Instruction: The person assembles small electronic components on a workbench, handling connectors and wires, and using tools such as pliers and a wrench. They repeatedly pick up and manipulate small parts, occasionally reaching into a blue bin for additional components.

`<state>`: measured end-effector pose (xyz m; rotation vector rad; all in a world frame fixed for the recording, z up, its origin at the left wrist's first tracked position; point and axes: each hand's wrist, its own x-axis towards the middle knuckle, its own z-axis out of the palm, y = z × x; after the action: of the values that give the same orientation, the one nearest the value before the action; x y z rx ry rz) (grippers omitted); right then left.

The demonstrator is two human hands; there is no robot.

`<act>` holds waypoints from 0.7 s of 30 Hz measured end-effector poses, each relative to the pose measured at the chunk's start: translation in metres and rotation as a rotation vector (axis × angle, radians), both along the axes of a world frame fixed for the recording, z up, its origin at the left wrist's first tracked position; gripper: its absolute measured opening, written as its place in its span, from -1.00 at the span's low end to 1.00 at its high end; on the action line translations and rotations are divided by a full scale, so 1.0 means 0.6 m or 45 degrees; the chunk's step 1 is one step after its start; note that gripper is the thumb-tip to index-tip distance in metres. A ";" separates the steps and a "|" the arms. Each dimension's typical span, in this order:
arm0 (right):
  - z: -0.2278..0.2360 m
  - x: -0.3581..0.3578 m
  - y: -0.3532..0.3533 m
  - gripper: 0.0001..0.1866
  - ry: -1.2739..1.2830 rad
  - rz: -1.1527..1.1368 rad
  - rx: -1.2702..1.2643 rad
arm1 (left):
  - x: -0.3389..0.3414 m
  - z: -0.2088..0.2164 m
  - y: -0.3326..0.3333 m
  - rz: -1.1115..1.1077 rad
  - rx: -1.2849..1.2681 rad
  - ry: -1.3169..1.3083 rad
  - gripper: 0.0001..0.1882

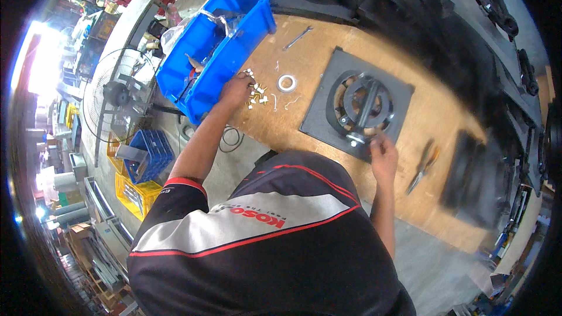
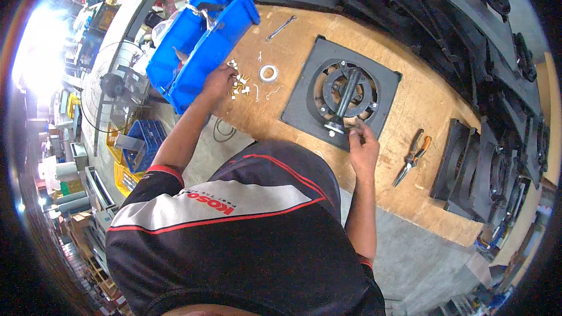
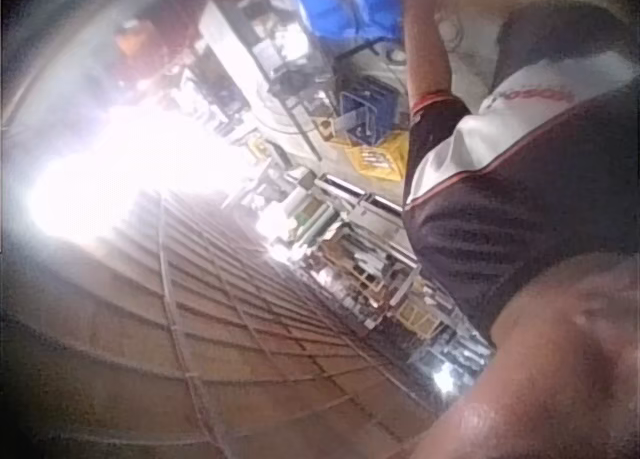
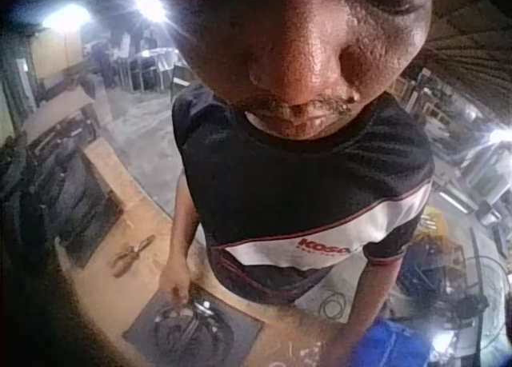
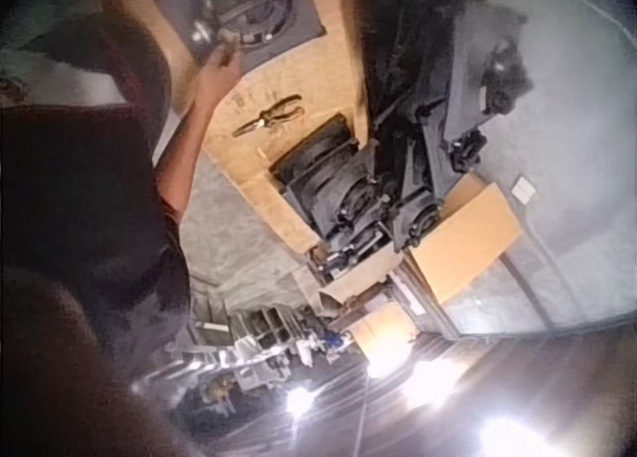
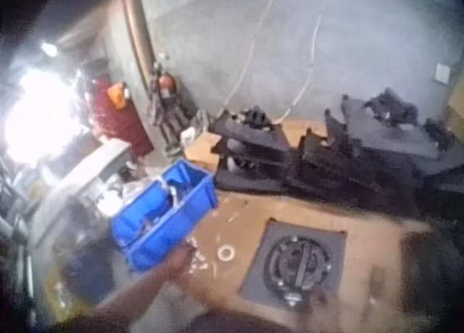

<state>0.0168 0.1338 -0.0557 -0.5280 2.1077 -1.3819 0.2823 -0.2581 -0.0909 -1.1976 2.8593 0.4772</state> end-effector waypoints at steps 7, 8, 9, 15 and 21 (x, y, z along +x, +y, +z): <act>0.129 0.016 -0.043 -0.67 0.573 0.148 -0.178 | -0.105 0.229 0.151 0.060 0.675 0.408 -0.76; 0.164 0.025 -0.058 -0.66 0.565 0.267 -0.219 | -0.121 0.258 0.182 -0.029 0.818 0.460 -0.76; 0.192 0.034 -0.073 -0.64 0.549 0.388 -0.261 | -0.136 0.285 0.207 -0.114 0.960 0.508 -0.77; 0.259 0.030 -0.102 -0.66 0.522 0.651 -0.511 | -0.183 0.392 0.246 -0.615 1.109 0.280 -0.78; 0.264 0.025 -0.085 -0.77 0.372 0.645 -0.571 | -0.191 0.388 0.250 -0.670 1.288 0.287 -0.78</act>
<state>0.0318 0.0827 0.1024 -1.4092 1.6794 -1.5268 0.1678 -0.1083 0.1417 -0.2192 2.2851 1.7566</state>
